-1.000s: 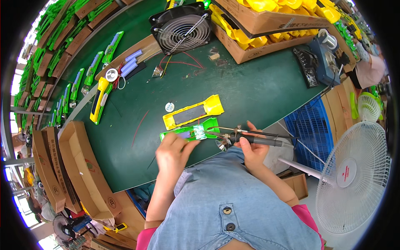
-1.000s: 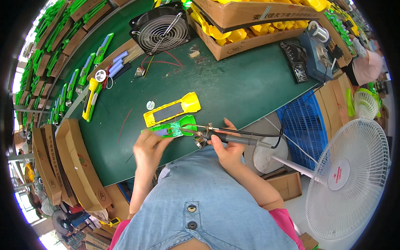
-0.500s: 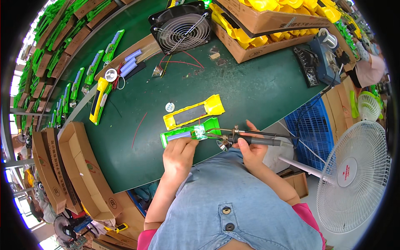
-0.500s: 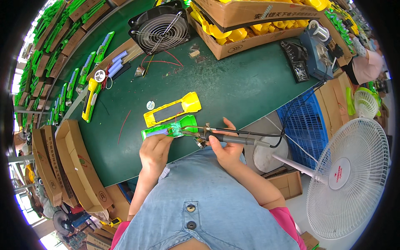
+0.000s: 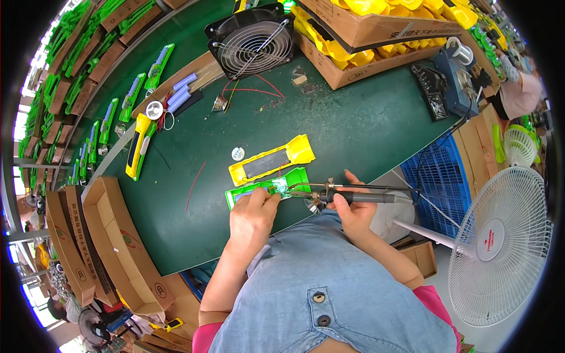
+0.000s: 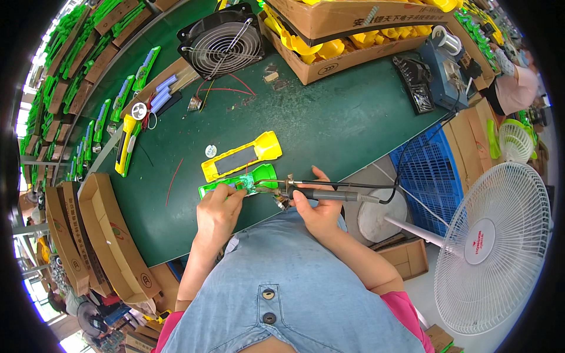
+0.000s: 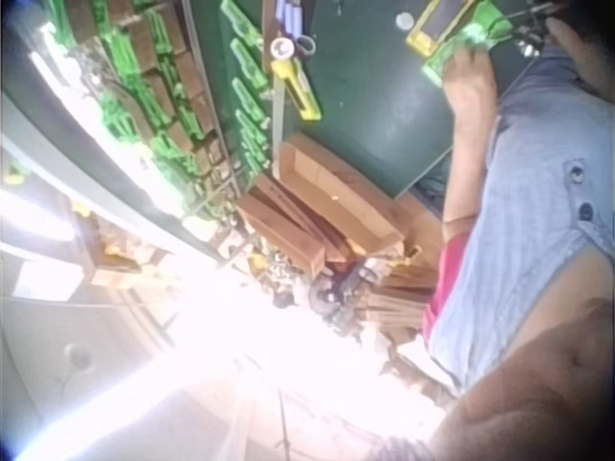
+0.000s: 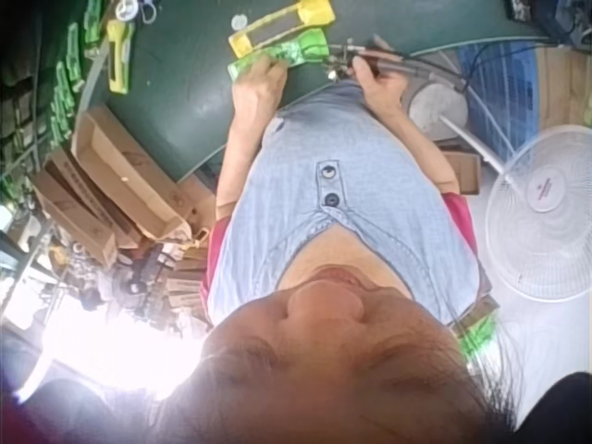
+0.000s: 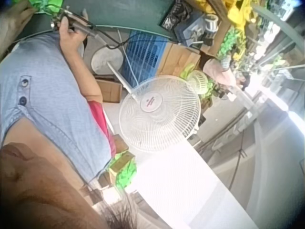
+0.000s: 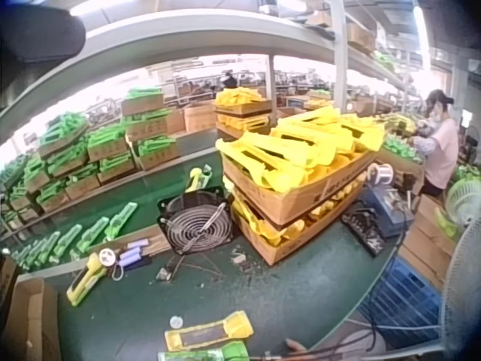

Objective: The person solders a circuit board and wires into a yellow flashlight housing using a soldering iron.

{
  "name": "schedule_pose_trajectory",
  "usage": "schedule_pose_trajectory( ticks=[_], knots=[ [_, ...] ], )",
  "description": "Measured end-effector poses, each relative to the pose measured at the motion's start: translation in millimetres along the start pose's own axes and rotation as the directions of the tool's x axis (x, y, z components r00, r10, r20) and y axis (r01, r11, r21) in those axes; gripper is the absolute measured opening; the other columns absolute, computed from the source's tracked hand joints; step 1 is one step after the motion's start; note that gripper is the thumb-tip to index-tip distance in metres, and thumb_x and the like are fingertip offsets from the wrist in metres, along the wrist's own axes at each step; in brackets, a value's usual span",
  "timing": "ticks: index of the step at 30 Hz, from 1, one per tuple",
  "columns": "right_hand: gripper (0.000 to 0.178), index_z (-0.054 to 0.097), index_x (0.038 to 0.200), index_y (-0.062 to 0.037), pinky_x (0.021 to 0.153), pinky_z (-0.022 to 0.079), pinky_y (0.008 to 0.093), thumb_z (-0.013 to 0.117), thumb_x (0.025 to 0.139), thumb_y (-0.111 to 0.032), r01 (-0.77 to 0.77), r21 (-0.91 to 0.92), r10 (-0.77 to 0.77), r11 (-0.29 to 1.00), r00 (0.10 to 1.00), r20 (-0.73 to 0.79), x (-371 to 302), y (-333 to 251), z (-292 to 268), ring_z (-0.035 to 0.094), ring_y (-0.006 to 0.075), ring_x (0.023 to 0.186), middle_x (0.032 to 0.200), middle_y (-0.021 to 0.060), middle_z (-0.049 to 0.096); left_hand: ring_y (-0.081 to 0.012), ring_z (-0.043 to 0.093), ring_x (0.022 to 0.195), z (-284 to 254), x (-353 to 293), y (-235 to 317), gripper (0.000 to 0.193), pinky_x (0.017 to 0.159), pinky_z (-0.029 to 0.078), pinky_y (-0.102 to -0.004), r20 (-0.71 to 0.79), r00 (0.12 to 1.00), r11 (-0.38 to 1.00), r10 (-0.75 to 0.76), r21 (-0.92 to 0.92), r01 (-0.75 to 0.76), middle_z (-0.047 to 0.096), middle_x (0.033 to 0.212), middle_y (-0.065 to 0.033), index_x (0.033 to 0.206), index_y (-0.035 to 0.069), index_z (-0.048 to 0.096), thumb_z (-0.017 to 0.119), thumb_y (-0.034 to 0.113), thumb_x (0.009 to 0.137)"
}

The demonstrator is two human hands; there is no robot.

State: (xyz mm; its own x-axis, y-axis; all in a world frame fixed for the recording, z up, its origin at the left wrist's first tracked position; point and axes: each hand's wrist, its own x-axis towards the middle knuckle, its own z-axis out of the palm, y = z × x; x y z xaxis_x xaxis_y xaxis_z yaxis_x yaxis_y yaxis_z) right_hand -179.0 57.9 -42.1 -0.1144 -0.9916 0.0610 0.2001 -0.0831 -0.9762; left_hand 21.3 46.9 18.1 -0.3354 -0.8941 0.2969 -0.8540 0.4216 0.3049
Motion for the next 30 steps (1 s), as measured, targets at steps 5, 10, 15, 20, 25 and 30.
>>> schedule_pose_trajectory(
  ticks=[5, 10, 15, 20, 25, 30],
  knots=[
    [0.019, 0.058, 0.092, 0.0006, 0.093, 0.041, 0.0434, 0.065, 0.075, -0.001, 0.029, -0.094, -0.027, 0.995, 0.999, 0.020, 1, 2, 0, 0.063, 0.0135, 0.075, 0.073, 0.0098, 0.064, -0.0199, 0.052, 0.056, -1, 0, -1, 0.017, 0.050, 0.043, -0.0305, 0.019, 1.000, 1.000, -0.001, -0.001, 0.001, 0.049, 0.068, -0.0051, 0.079, 0.005, 0.064, 0.063, 0.002, 0.063],
    [0.017, 0.059, 0.090, -0.0013, 0.101, 0.029, 0.0465, 0.065, 0.075, -0.005, 0.022, -0.096, -0.025, 0.995, 0.999, -0.030, 1, 7, 3, 0.061, 0.0110, 0.071, 0.060, 0.0022, 0.063, -0.0202, 0.052, 0.056, -1, 2, -2, 0.016, 0.050, 0.043, -0.0307, 0.032, 0.999, 1.000, 0.002, -0.002, -0.002, 0.049, 0.068, -0.0052, 0.079, 0.005, 0.064, 0.063, 0.003, 0.063],
    [0.016, 0.059, 0.089, -0.0008, 0.102, 0.028, 0.0465, 0.065, 0.075, -0.005, 0.091, -0.103, -0.093, 0.990, 0.996, -0.016, 4, 7, 4, 0.061, 0.0106, 0.071, 0.061, 0.0031, 0.064, -0.0204, 0.053, 0.056, -2, 2, -2, 0.017, 0.050, 0.044, -0.0308, 0.058, 0.998, 1.000, -0.004, -0.004, 0.004, 0.049, 0.069, -0.0054, 0.080, 0.005, 0.064, 0.062, 0.003, 0.063],
    [0.015, 0.058, 0.089, 0.0006, 0.104, 0.024, 0.0471, 0.064, 0.076, -0.003, 0.005, -0.059, -0.006, 0.998, 1.000, -0.024, 2, 1, 5, 0.063, 0.0115, 0.066, 0.058, 0.0044, 0.063, -0.0204, 0.053, 0.058, -3, 3, -1, 0.018, 0.051, 0.044, -0.0306, 0.078, 0.997, 1.000, -0.011, 0.009, 0.010, 0.050, 0.070, -0.0055, 0.080, 0.005, 0.064, 0.061, 0.003, 0.063],
    [0.017, 0.055, 0.094, 0.0058, 0.072, 0.054, 0.0318, 0.061, 0.079, 0.000, -0.056, 0.091, 0.061, 0.994, 0.997, -0.055, 6, -7, -1, 0.065, 0.0179, 0.065, 0.108, 0.0249, 0.054, -0.0208, 0.054, 0.058, -2, 3, -1, 0.019, 0.051, 0.045, -0.0306, 0.088, 0.996, 1.000, -0.018, 0.014, 0.017, 0.050, 0.071, -0.0056, 0.081, 0.005, 0.064, 0.061, 0.003, 0.062],
    [0.022, 0.052, 0.101, 0.0064, 0.061, 0.056, 0.0272, 0.058, 0.081, 0.000, -0.034, 0.181, 0.055, 0.983, 0.992, -0.110, 14, -3, -11, 0.065, 0.0208, 0.072, 0.125, 0.0264, 0.040, -0.0218, 0.055, 0.064, -3, 6, 4, 0.019, 0.058, 0.045, -0.0324, 0.102, 0.993, 0.998, -0.067, 0.009, 0.067, 0.050, 0.072, -0.0069, 0.080, 0.004, 0.064, 0.060, 0.003, 0.062]
  ],
)
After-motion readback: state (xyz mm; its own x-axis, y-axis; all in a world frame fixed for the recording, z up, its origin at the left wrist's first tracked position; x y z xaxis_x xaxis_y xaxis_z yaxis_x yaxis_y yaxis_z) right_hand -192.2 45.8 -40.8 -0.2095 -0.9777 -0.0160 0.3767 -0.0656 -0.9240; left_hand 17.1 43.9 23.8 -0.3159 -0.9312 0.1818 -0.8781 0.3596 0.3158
